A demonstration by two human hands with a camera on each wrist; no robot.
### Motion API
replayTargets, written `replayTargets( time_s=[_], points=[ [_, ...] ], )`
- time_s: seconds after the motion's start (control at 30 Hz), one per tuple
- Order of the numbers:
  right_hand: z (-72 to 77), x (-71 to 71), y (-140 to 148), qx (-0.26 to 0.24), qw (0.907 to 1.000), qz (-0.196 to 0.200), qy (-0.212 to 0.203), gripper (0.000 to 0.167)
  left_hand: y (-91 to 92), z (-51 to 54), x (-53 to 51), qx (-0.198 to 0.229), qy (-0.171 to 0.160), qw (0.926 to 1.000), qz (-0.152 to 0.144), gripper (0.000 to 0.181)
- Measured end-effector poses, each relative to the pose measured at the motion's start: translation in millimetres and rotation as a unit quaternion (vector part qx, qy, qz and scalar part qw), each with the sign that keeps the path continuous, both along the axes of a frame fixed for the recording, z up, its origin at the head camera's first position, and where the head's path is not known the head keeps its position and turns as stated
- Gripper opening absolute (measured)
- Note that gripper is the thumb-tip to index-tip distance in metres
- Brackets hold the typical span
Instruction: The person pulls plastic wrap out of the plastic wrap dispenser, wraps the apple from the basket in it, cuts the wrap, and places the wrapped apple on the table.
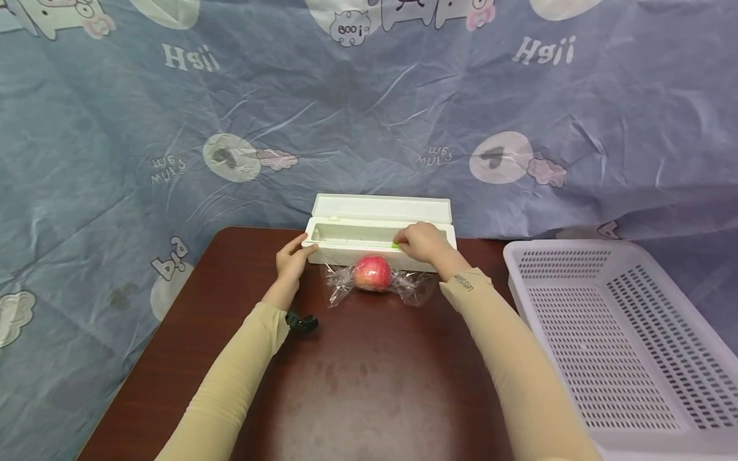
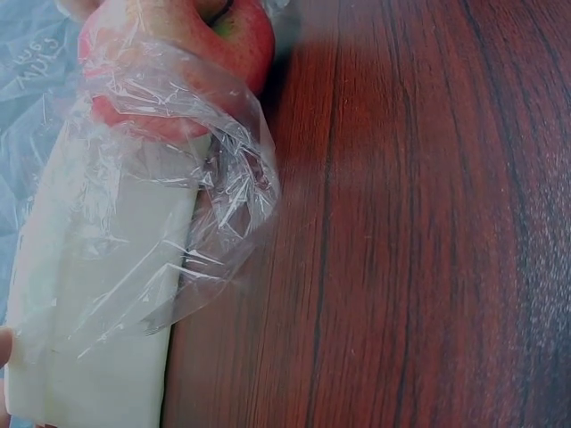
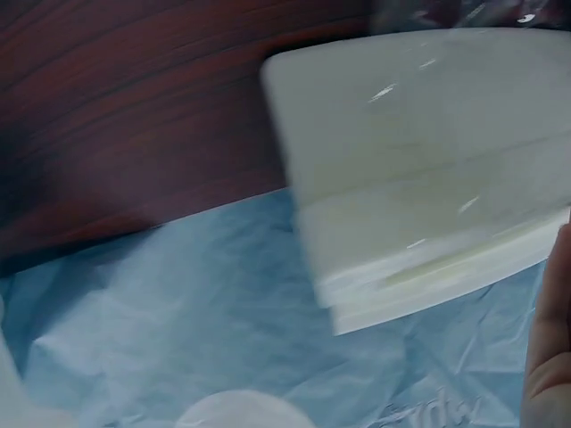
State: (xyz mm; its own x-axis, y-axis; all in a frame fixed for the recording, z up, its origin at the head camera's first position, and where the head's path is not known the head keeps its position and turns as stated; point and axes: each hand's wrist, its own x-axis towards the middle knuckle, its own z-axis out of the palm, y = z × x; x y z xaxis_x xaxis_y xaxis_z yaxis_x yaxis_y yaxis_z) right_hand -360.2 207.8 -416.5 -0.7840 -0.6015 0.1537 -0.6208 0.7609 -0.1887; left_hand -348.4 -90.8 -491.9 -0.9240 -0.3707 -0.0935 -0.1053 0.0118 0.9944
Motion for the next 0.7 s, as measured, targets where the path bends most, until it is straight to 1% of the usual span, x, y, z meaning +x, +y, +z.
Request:
replayTargets(
  time_s=[0.17,0.3,0.4,0.53,0.7],
  points=[
    [1.1,2.9,22.6,0.016,0.9998,0.004,0.013,0.017,1.2,0.9,0.5,-0.006,-0.007,0.9999,-0.004,0.045],
    [1.5,5.6,37.7,0.033,0.9992,-0.009,0.018,0.017,1.7,0.2,0.7,-0.006,-0.007,0.9999,-0.004,0.045],
    [2.7,7.7,45.9,0.045,0.9987,-0.018,0.016,0.016,1.6,-0.2,0.8,-0.006,-0.006,1.0000,-0.002,0.045],
    [6.0,12.3,56.0,0.055,0.9980,-0.029,0.013,0.016,2.0,0.3,0.8,-0.009,-0.006,0.9999,-0.008,0.047],
    [9.3,18.8,66.2,0.059,0.9973,-0.036,0.025,0.015,1.1,0.9,1.0,-0.005,-0.005,1.0000,-0.004,0.047]
  ],
)
